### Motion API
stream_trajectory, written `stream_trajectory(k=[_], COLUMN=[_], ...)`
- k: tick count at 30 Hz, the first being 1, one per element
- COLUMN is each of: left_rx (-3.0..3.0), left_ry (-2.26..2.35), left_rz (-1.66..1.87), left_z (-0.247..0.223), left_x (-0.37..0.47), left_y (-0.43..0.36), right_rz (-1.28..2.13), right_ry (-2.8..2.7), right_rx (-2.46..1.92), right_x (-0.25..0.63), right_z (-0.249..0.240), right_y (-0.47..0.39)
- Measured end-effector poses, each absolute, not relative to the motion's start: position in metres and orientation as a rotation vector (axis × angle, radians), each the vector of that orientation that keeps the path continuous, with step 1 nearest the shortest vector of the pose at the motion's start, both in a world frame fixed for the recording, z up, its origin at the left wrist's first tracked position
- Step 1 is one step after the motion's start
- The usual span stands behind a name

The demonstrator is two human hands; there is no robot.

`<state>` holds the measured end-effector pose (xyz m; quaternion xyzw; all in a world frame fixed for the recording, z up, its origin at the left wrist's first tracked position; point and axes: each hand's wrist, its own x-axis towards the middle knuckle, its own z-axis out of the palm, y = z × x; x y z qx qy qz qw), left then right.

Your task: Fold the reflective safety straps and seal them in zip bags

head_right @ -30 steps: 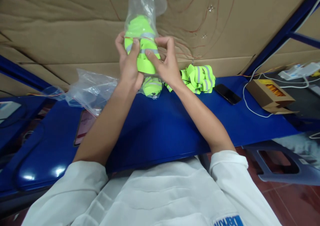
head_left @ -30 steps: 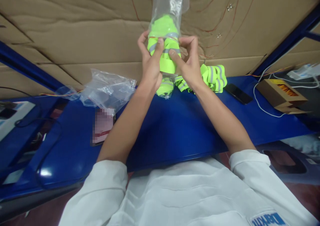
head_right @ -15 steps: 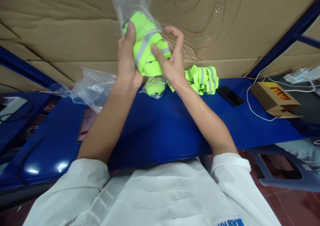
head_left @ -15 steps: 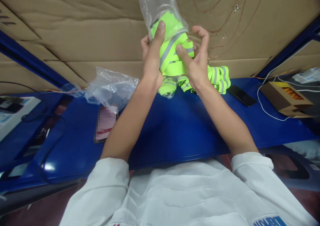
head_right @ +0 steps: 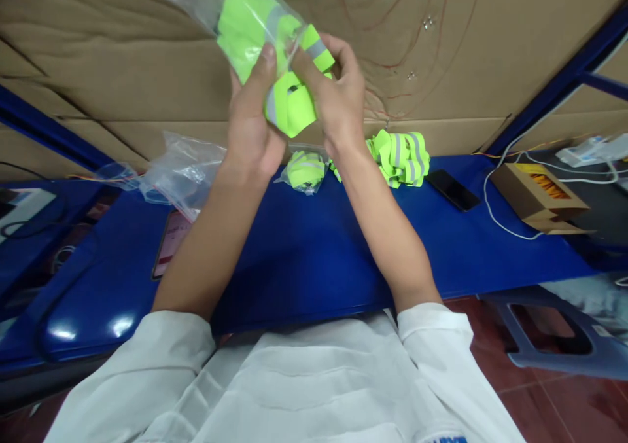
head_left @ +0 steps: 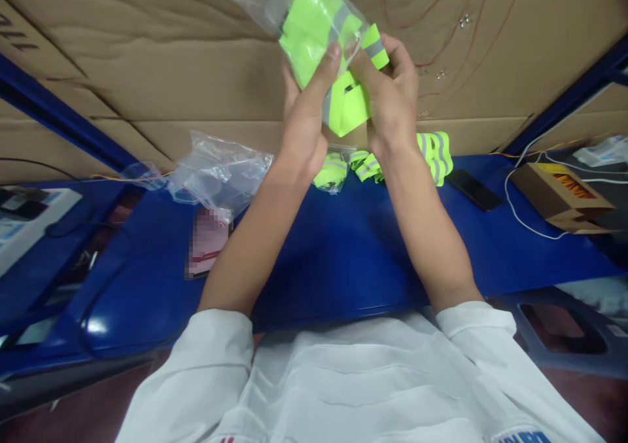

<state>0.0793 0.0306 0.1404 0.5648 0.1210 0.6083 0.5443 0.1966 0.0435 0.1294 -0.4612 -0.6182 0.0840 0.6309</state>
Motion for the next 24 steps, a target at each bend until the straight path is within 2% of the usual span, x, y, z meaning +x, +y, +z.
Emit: stream_trajectory(k=[3, 8, 13, 19, 24], left_rx=[1.262, 1.229, 1.367, 1.403, 1.410], left_ry=[0.266, 0.167, 0.397, 0.304, 0.161], left_rz=[1.455, 1.411, 1.343, 1.340, 1.436], left_z=[0.142, 0.147, 0.142, 0.131, 0.146], left_x=[0.072, 0.052, 0.056, 0.072, 0.058], left_y=[0.033, 0.043, 0.046, 0.042, 0.035], right_rz=[0.170, 0.001, -0.168, -0.249, -0.346], right_ry=[-1.299, -1.526, -1.604, -1.557, -1.700], right_rx=[-1.020, -0.866, -1.073, -1.218, -1.255], right_x=[0.177, 0.146, 0.154, 0.167, 0.162], right_z=[0.132, 0.128, 0.117, 0.125, 0.137], right_y=[0.021, -0.007, 0.006, 0.011, -0.009])
